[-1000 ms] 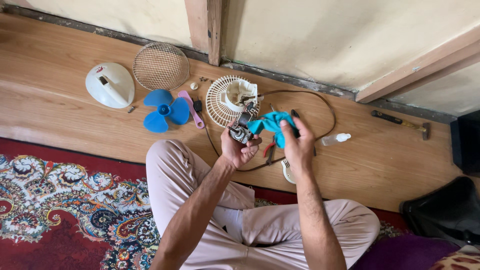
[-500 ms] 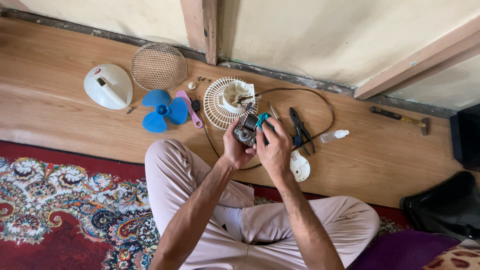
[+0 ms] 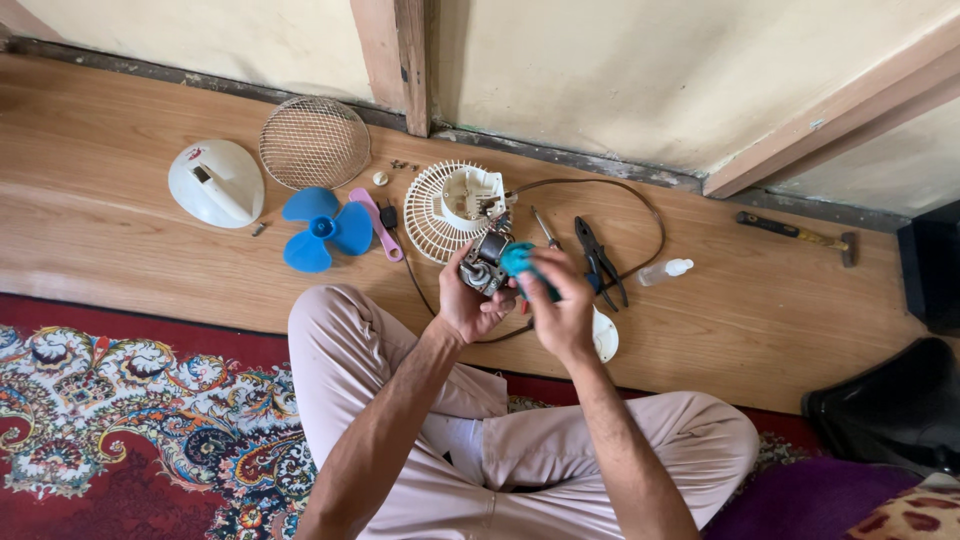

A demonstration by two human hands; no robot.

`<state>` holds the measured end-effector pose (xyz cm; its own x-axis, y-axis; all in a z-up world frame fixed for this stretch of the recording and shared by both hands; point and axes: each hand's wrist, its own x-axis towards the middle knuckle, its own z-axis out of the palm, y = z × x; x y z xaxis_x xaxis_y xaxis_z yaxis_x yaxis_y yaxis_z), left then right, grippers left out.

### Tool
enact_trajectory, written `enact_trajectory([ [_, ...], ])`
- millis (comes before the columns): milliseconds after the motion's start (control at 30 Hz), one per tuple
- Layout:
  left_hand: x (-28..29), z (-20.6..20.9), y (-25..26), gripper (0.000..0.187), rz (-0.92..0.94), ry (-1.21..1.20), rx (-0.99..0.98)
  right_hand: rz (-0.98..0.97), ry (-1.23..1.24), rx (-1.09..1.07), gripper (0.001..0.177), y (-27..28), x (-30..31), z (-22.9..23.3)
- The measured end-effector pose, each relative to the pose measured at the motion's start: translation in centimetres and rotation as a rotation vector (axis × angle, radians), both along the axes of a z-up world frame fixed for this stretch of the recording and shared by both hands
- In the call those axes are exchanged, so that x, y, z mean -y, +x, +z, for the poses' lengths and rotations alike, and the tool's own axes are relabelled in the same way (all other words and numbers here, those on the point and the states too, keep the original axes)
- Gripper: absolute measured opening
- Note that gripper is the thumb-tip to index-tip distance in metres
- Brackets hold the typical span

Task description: The person disassembles a small electric fan motor, cleans the internal components with a brush and cloth, and wipes the fan housing. The person uses a screwdriver and pliers to remove screws and manipulate wires, then reassembles the motor into the fan base.

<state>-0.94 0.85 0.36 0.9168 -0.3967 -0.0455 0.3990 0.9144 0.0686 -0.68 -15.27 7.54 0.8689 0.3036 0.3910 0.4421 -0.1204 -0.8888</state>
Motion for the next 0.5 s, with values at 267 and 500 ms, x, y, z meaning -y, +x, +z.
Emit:
enact_trajectory([
  [267,-0.1,0.9,0.1,0.072,-0.100,-0.156,0.027,-0.164,0.019,-0.187,0.020,2.0,2.4,0.7],
  [500,-0.2,0.1,0.0,0.066,-0.127,-0.118,-0.068,-0.002,-0.334,0.425,0.031,2.2,1.0,2.2],
])
